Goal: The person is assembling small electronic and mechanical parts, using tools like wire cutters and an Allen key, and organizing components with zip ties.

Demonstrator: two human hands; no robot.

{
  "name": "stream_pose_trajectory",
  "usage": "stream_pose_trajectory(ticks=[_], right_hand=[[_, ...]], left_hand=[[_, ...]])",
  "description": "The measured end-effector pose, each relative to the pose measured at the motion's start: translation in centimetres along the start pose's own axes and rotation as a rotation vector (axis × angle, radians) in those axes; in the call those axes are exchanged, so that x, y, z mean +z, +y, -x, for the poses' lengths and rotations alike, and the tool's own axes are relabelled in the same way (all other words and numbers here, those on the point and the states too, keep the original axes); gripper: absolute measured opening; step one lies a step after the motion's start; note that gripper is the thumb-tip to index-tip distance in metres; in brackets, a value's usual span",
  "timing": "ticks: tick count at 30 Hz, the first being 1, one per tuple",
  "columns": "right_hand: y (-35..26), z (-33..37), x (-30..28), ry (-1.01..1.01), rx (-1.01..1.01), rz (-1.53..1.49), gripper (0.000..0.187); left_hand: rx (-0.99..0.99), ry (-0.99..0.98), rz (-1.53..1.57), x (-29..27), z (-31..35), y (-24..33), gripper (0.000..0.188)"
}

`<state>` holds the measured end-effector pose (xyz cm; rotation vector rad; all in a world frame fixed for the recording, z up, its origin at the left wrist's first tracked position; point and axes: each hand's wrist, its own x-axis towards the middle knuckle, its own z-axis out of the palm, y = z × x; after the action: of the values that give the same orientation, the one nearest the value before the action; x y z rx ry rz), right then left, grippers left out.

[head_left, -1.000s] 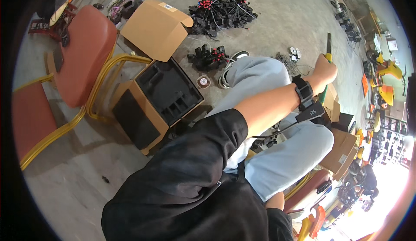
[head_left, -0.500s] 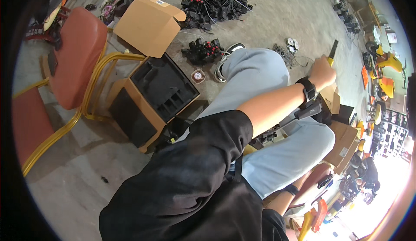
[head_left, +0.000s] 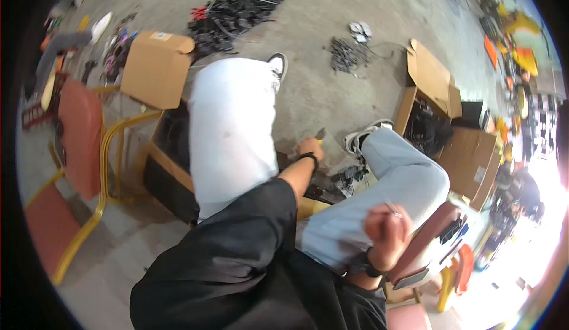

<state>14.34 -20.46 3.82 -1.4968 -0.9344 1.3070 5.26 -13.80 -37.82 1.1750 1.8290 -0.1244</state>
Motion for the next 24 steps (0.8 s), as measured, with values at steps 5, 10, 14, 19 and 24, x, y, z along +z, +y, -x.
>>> stream_pose_trajectory(ticks=[5,10,14,19,24], right_hand=[[2.8,-2.8,0.9,-0.35,0.089,0.241,0.023],[3.6,-3.8,0.8,-0.557,-0.035,0.271,0.023],[4.3,-3.8,0.5,-0.56,-0.191,0.309,0.023],[4.3,-3.2,0.0,-0.554,-0.177,0.323,0.024],[3.8,-2.5,-0.3,-0.446,-0.187,0.118,0.028]], left_hand=[[0.06,0.047,-0.127,-0.1,-0.4,0.8,0.054],[-0.003,0.134,0.0,-0.7,-3.5,3.1,0.058],[0.039,0.132,-0.036,-1.2,-3.0,5.0,0.053],[0.069,0.031,-0.08,-2.1,-3.9,3.3,0.05],[0.169,0.01,-0.087,-1.7,-4.3,5.6,0.056]])
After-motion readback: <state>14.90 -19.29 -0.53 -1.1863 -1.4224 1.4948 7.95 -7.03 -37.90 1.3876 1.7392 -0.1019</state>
